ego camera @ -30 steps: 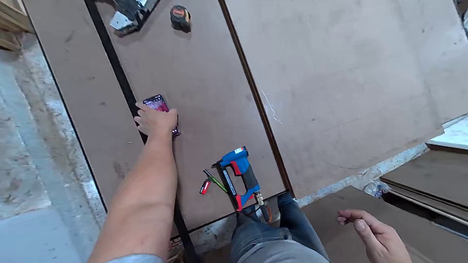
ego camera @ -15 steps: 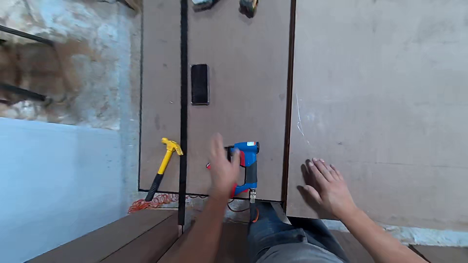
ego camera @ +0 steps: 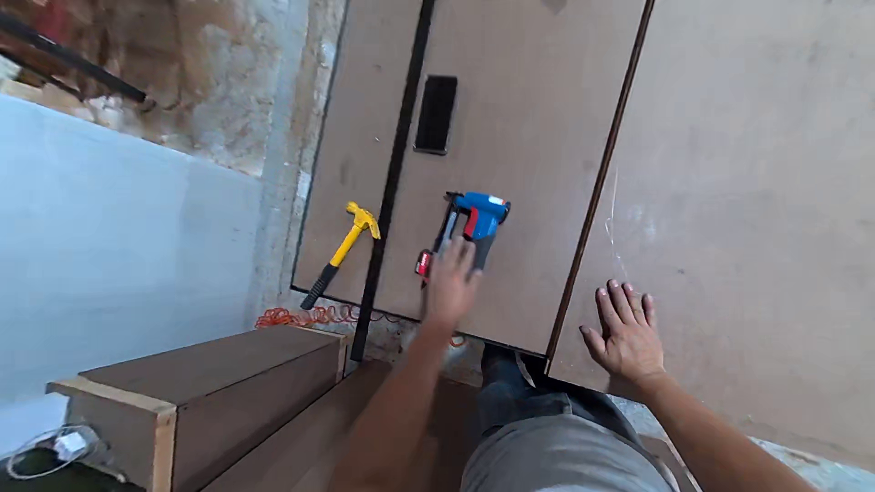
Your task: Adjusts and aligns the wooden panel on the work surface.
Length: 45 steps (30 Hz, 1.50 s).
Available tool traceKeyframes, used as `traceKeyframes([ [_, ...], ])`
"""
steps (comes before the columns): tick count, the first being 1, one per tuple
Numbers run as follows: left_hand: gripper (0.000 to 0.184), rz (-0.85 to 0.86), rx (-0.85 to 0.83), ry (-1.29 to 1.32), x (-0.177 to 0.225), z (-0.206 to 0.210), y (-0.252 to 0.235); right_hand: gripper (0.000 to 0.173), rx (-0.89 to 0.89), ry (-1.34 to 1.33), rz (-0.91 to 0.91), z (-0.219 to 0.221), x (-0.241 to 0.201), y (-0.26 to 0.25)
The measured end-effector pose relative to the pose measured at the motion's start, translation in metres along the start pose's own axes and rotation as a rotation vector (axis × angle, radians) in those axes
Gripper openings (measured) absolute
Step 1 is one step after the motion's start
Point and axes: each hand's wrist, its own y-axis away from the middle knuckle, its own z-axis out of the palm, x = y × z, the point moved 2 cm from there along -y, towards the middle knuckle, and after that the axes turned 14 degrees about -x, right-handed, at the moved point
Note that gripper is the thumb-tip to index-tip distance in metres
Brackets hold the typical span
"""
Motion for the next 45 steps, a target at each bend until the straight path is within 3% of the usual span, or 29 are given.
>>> traceKeyframes([
  [2, 0.057, -0.078, 0.056, 0.079, -0.047, -0.037, 0.004, 0.083, 0.003, -0.006, 0.002, -0.001, 0.001, 0.002],
  [5, 0.056, -0.339, 0.113, 0.022, -0.137, -0.088, 0.017, 0.082, -0.008, 0.019, 0.004, -0.002, 0.001, 0.000],
  [8, 0.055, -0.534, -0.029, 0.014, -0.210, -0.088, 0.021, 0.083, -0.012, 0.030, 0.006, -0.001, 0.000, 0.000],
  [13, 0.048, -0.553, -0.072, -0.040, -0.224, -0.075, 0.005, 0.083, -0.018, 0.047, 0.010, -0.003, -0.001, 0.000],
  [17, 0.060, -0.610, 0.054, 0.075, -0.194, -0.085, 0.034, 0.084, -0.006, 0.048, -0.003, -0.003, -0.001, 0.000],
  [21, 0.058, -0.494, 0.209, 0.514, -0.107, -0.071, 0.139, 0.085, 0.016, 0.044, -0.017, -0.002, 0.000, 0.000],
  [25, 0.044, -0.395, -0.110, 1.347, 0.022, 0.007, 0.232, 0.085, 0.009, 0.061, -0.030, -0.002, 0.001, -0.001],
  [27, 0.045, -0.406, -0.305, 1.539, 0.068, 0.058, 0.245, 0.084, 0.013, 0.068, -0.037, -0.002, -0.001, -0.001],
  [30, 0.045, -0.468, -0.401, 1.673, 0.112, 0.101, 0.243, 0.084, 0.019, 0.076, -0.041, -0.004, 0.000, -0.001],
  [33, 0.042, -0.556, -0.477, 1.605, 0.120, 0.111, 0.236, 0.085, 0.005, 0.080, -0.048, -0.005, -0.001, 0.000],
  [36, 0.042, -0.587, -0.425, 1.563, 0.121, 0.109, 0.232, 0.084, 0.029, 0.070, -0.052, -0.002, -0.001, -0.002],
  [40, 0.043, -0.568, -0.472, 1.536, 0.123, 0.107, 0.230, 0.084, 0.012, 0.083, -0.043, -0.002, 0.000, -0.002],
  [43, 0.044, -0.585, -0.384, 1.550, 0.120, 0.106, 0.224, 0.084, 0.013, 0.076, -0.046, -0.002, -0.002, -0.003],
  [45, 0.044, -0.546, -0.466, 1.519, 0.121, 0.104, 0.220, 0.084, 0.024, 0.078, -0.041, -0.003, -0.001, -0.001],
])
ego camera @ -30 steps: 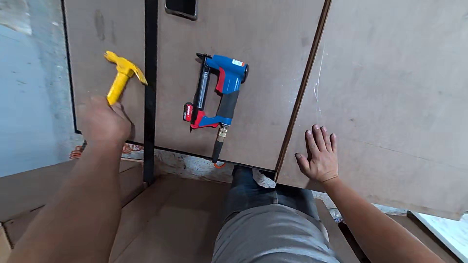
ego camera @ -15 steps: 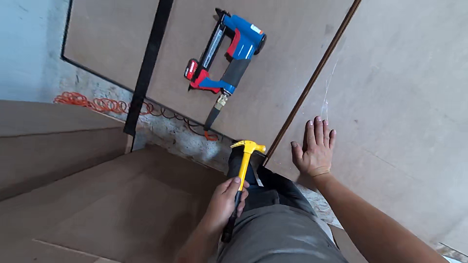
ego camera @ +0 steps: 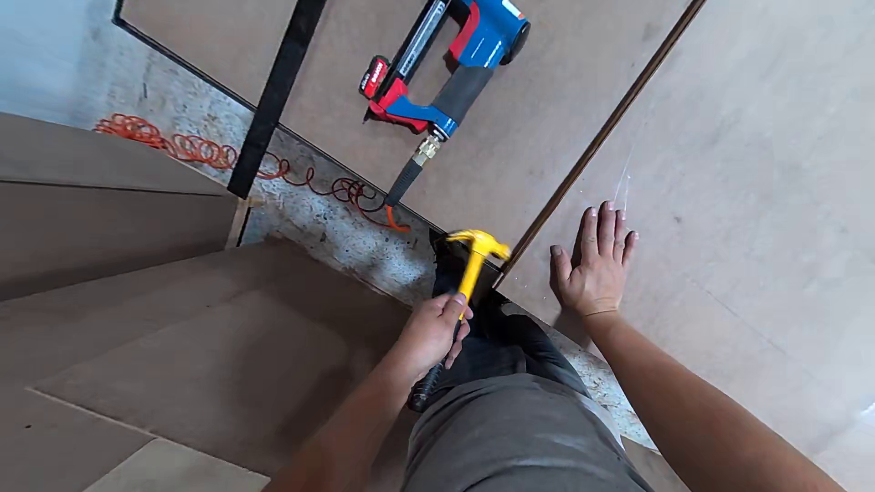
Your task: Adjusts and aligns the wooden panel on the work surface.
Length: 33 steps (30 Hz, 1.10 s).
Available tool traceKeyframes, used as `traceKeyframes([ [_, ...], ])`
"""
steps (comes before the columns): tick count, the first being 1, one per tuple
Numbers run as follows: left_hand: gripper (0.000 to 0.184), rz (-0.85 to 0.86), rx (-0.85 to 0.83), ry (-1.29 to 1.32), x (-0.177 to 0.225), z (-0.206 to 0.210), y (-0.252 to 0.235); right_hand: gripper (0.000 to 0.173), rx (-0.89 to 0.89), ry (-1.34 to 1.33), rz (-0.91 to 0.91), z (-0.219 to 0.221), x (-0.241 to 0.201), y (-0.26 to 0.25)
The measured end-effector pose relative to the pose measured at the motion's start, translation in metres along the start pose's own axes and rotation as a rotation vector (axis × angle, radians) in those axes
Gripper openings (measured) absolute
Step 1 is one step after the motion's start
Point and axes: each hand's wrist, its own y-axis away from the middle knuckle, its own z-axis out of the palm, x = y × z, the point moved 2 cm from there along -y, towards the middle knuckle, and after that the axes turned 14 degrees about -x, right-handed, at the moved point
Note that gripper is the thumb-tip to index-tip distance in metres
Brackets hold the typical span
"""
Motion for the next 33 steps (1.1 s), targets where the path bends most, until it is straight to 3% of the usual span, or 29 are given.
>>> traceKeyframes([
  [8, 0.044, -0.039, -0.044, -0.034, 0.013, 0.001, 0.002, 0.084, 0.015, -0.001, -0.004, 0.001, 0.001, 0.000],
  [12, 0.045, 0.028, 0.082, 0.020, 0.016, -0.003, 0.003, 0.084, 0.012, -0.007, -0.001, 0.002, -0.001, -0.003],
  [15, 0.044, -0.051, -0.041, -0.115, 0.015, -0.002, 0.006, 0.084, 0.003, 0.001, 0.006, 0.002, 0.002, -0.001],
  [19, 0.046, 0.007, 0.073, -0.013, 0.018, -0.007, 0.006, 0.084, 0.017, -0.002, -0.002, 0.002, -0.001, -0.001],
  [22, 0.045, -0.072, -0.059, -0.094, 0.017, 0.000, 0.006, 0.082, 0.037, 0.009, -0.015, 0.001, 0.002, 0.001],
  [27, 0.047, -0.031, -0.006, -0.026, 0.019, -0.002, 0.004, 0.077, 0.003, 0.024, -0.043, 0.000, -0.004, 0.003],
  [30, 0.046, -0.065, -0.075, -0.068, 0.021, -0.002, 0.004, 0.064, -0.029, 0.066, -0.234, -0.001, -0.005, 0.001],
  [33, 0.047, 0.019, 0.017, 0.062, 0.025, -0.009, 0.003, 0.061, -0.071, 0.105, -0.561, -0.011, -0.008, -0.021],
])
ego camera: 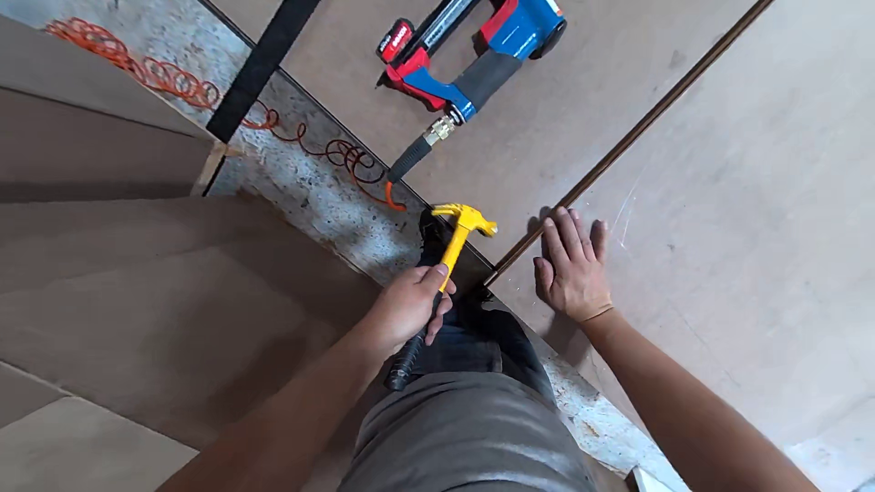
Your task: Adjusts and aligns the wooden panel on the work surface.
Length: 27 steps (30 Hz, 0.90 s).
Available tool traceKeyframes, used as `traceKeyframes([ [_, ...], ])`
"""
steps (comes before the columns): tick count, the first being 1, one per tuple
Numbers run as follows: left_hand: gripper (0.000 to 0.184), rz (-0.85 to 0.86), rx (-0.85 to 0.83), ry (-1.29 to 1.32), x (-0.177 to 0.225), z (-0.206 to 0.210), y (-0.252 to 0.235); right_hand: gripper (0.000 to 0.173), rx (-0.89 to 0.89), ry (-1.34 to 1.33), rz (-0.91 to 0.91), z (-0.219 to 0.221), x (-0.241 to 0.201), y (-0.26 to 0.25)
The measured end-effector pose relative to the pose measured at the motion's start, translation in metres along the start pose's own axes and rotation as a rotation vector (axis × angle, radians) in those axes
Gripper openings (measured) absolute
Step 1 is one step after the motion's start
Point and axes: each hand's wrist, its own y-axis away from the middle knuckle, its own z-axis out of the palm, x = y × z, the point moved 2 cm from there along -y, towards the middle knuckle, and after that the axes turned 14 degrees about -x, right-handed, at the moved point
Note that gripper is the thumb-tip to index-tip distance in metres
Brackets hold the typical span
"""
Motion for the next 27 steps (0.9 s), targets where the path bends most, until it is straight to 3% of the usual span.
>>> traceKeyframes([
  [3, 0.046, -0.018, -0.034, -0.025, -0.007, 0.005, 0.000, 0.053, -0.058, 0.031, -0.262, -0.012, 0.012, -0.029],
  [6, 0.045, -0.066, -0.112, -0.056, -0.013, 0.006, 0.004, 0.046, -0.067, 0.007, -0.357, -0.014, 0.013, -0.048],
  [10, 0.047, -0.048, 0.000, 0.004, -0.014, 0.013, 0.008, 0.042, -0.046, 0.002, -0.337, -0.012, 0.012, -0.046],
  [13, 0.048, -0.116, -0.077, -0.127, -0.011, 0.019, 0.008, 0.042, -0.049, 0.016, -0.329, -0.013, 0.012, -0.046],
  [17, 0.048, -0.032, 0.016, -0.028, -0.005, 0.009, 0.006, 0.043, -0.046, 0.013, -0.322, -0.012, 0.010, -0.047],
  [21, 0.047, -0.066, -0.102, -0.066, -0.009, 0.012, 0.004, 0.043, -0.064, 0.023, -0.314, -0.013, 0.011, -0.046],
  [25, 0.049, -0.020, -0.016, 0.031, -0.007, 0.009, 0.004, 0.044, -0.055, 0.028, -0.309, -0.011, 0.011, -0.046],
  [27, 0.048, -0.064, -0.062, -0.018, -0.006, 0.014, 0.003, 0.043, -0.058, 0.022, -0.312, -0.012, 0.012, -0.046],
])
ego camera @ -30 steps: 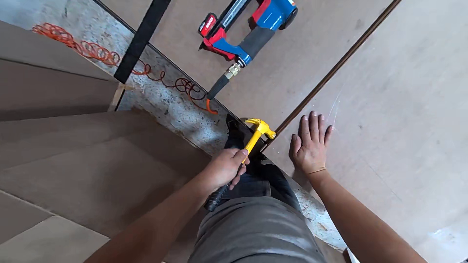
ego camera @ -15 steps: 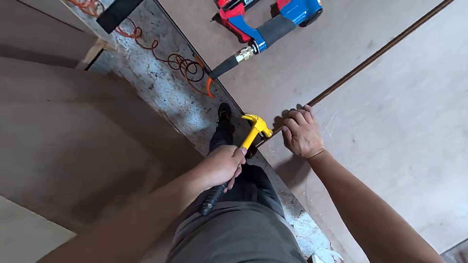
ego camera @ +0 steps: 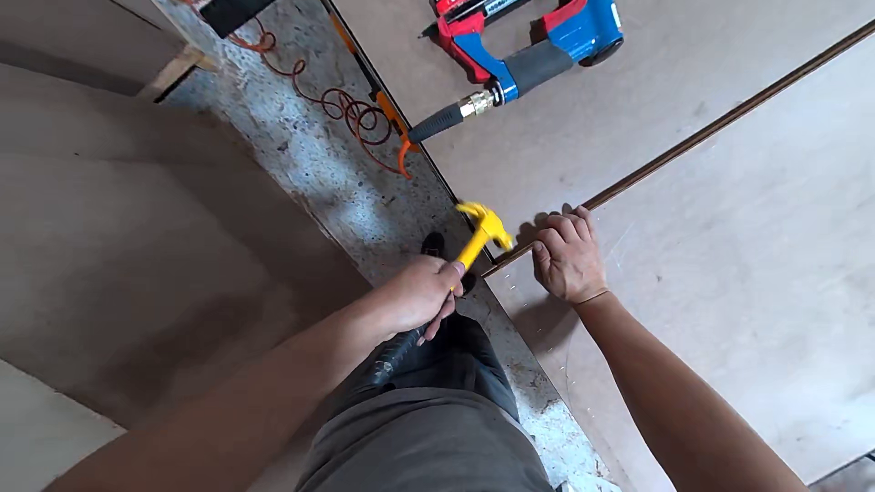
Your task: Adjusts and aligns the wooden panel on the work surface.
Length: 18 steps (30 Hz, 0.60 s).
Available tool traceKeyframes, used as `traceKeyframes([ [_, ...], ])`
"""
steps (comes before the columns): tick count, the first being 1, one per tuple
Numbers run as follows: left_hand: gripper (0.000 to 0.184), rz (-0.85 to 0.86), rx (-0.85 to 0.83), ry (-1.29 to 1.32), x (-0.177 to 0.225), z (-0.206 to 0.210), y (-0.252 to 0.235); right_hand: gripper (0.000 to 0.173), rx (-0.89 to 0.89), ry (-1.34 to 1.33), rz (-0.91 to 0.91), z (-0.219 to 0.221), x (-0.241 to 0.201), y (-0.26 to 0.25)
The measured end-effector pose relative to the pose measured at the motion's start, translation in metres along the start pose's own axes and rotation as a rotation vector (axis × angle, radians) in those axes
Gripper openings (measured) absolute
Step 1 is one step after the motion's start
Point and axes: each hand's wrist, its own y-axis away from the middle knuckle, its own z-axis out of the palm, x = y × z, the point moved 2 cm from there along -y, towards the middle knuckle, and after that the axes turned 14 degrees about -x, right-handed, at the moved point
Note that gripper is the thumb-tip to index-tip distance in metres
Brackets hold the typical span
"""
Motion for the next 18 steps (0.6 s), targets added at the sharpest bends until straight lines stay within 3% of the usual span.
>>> traceKeyframes([
  [2, 0.046, -0.008, -0.021, 0.001, 0.000, 0.000, 0.000, 0.043, 0.005, -0.005, -0.002, 0.001, 0.000, -0.001],
  [6, 0.046, 0.198, 0.132, 0.198, -0.014, -0.008, 0.008, 0.045, 0.009, -0.005, 0.002, 0.003, 0.001, 0.001],
  [11, 0.042, 0.293, 0.296, 0.372, -0.066, 0.003, 0.028, 0.047, 0.000, 0.001, -0.005, 0.004, 0.003, 0.001],
  [14, 0.042, 0.276, 0.334, 0.485, -0.107, 0.041, 0.024, 0.047, 0.024, 0.002, -0.015, 0.002, 0.003, 0.000],
  [18, 0.038, 0.330, 0.251, 0.682, -0.145, 0.131, -0.001, 0.047, 0.041, 0.020, -0.040, 0.004, 0.006, 0.000],
])
